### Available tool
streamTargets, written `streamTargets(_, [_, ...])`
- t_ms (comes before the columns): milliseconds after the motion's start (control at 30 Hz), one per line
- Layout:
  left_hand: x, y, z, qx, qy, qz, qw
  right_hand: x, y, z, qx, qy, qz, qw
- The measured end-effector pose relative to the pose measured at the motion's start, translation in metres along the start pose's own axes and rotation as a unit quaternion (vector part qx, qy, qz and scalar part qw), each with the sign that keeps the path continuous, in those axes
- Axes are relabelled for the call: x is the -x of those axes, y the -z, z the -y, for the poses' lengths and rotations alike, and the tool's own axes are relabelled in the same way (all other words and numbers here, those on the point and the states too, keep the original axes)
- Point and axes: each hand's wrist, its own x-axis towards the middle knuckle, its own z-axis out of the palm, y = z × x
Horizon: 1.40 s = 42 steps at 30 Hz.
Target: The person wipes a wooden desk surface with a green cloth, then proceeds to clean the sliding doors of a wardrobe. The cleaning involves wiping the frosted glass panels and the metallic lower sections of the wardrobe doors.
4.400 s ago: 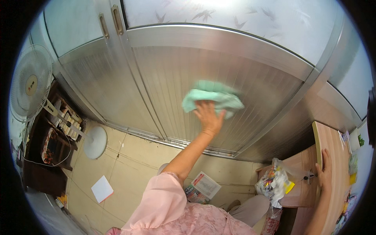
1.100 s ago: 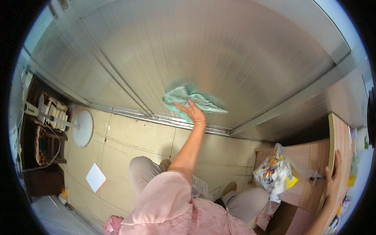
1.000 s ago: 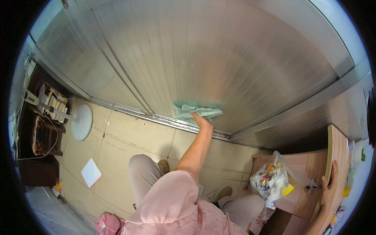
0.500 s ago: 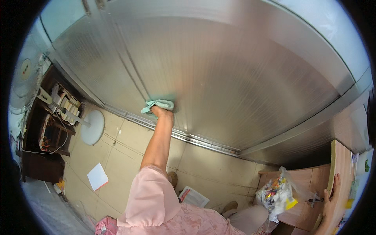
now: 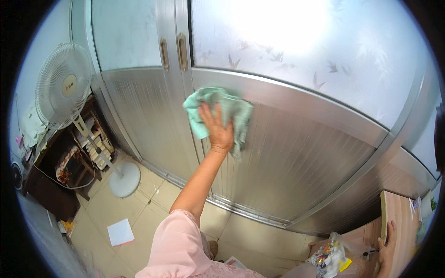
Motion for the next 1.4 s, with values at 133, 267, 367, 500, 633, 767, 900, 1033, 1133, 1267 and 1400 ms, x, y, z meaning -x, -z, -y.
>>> streamTargets(133, [-0.056, -0.001, -0.002, 0.100, 0.209, -0.179, 0.956, 0.000, 0.002, 0.026, 0.034, -0.044, 0.000, 0.998])
streamTargets(267, [-0.101, -0.007, -0.080, 0.066, 0.109, -0.103, 0.986, 0.004, 0.000, 0.019, 0.003, -0.061, -0.013, 0.998])
streamTargets(367, [-0.080, 0.011, -0.088, -0.065, -0.141, 0.079, 0.985, 0.003, 0.003, 0.027, 0.055, -0.055, -0.003, 0.997])
streamTargets(500, [-0.096, 0.023, -0.067, -0.045, -0.311, 0.196, 0.929, 0.004, 0.003, 0.032, 0.018, -0.065, -0.016, 0.998])
streamTargets(633, [-0.135, 0.034, -0.026, -0.049, -0.080, 0.052, 0.994, 0.006, 0.005, 0.033, 0.036, -0.048, -0.022, 0.998])
streamTargets(767, [-0.136, 0.024, -0.057, -0.018, 0.094, 0.007, 0.995, 0.003, 0.004, 0.039, 0.069, -0.053, -0.023, 0.996])
streamTargets(900, [-0.095, 0.004, -0.154, 0.071, -0.269, 0.182, 0.943, 0.013, 0.016, 0.051, 0.070, -0.064, -0.022, 0.995])
streamTargets(1033, [-0.118, 0.003, -0.154, 0.098, -0.389, 0.218, 0.890, 0.010, 0.015, 0.061, 0.051, -0.066, -0.010, 0.996])
streamTargets(1133, [-0.159, -0.009, -0.124, 0.022, -0.265, 0.047, 0.963, 0.014, 0.018, 0.051, 0.072, -0.071, -0.021, 0.995])
streamTargets(1267, [-0.223, 0.008, -0.094, 0.014, 0.102, -0.040, 0.994, 0.006, 0.008, 0.043, 0.085, -0.047, -0.019, 0.995])
streamTargets(1400, [-0.190, -0.007, -0.164, 0.018, -0.078, 0.073, 0.994, 0.013, 0.013, 0.036, 0.099, -0.045, -0.034, 0.994])
